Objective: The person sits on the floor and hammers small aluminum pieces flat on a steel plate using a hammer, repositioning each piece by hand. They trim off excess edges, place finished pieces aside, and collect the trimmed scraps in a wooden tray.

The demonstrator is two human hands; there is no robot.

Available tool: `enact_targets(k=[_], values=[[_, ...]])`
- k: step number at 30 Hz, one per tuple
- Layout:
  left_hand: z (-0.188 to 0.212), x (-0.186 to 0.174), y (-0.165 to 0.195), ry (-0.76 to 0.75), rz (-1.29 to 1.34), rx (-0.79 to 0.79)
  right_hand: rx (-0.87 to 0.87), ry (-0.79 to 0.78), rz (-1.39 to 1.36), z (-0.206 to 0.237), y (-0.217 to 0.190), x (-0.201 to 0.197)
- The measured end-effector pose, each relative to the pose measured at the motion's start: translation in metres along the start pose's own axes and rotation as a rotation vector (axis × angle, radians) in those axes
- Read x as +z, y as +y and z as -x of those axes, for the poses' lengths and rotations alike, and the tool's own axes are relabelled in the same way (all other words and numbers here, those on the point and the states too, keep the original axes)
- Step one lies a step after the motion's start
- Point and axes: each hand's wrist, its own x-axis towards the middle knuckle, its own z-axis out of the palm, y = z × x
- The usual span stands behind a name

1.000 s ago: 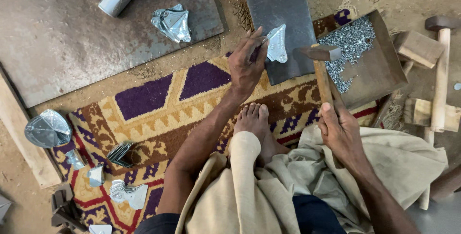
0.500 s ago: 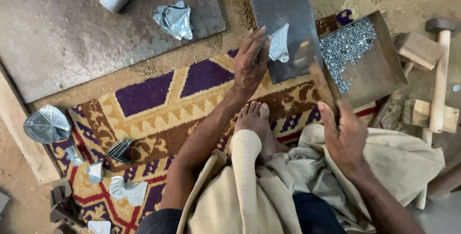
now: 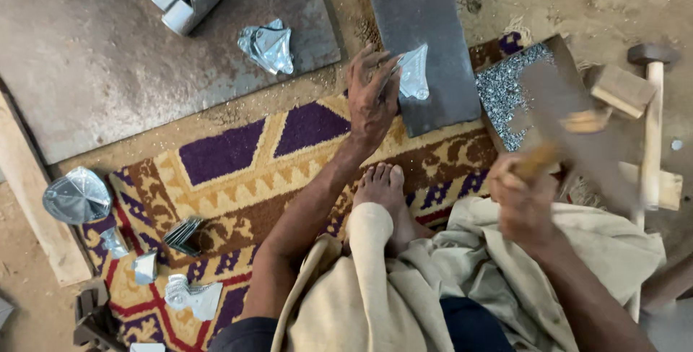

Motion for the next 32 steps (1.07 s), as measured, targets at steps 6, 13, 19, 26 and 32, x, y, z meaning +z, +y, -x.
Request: enact_targets(k=[6, 13, 19, 26, 32], values=[[-0.007, 0.001, -0.001, 0.031, 0.024, -0.010, 0.454, -0.095, 0.247, 0.004, 0.052, 0.013], [0.004, -0.039, -0.035, 0.417, -0.031, -0.187, 0.872, -0.072, -0.281, -0.014, 0.046, 0.044], [-0.055, -0.106, -0.112, 0.567, -0.353, -0.326, 0.784, -0.106, -0.074, -0.039, 0.042, 0.042], [-0.080, -0.127, -0.147, 0.372, -0.607, 0.348, 0.480, -0.074, 0.347, -0.034, 0.073, 0.017], [-0.094, -0.089, -0.116, 0.120, -0.269, -0.167, 0.544, 0.040, 0.393, -0.008, 0.007, -0.030]])
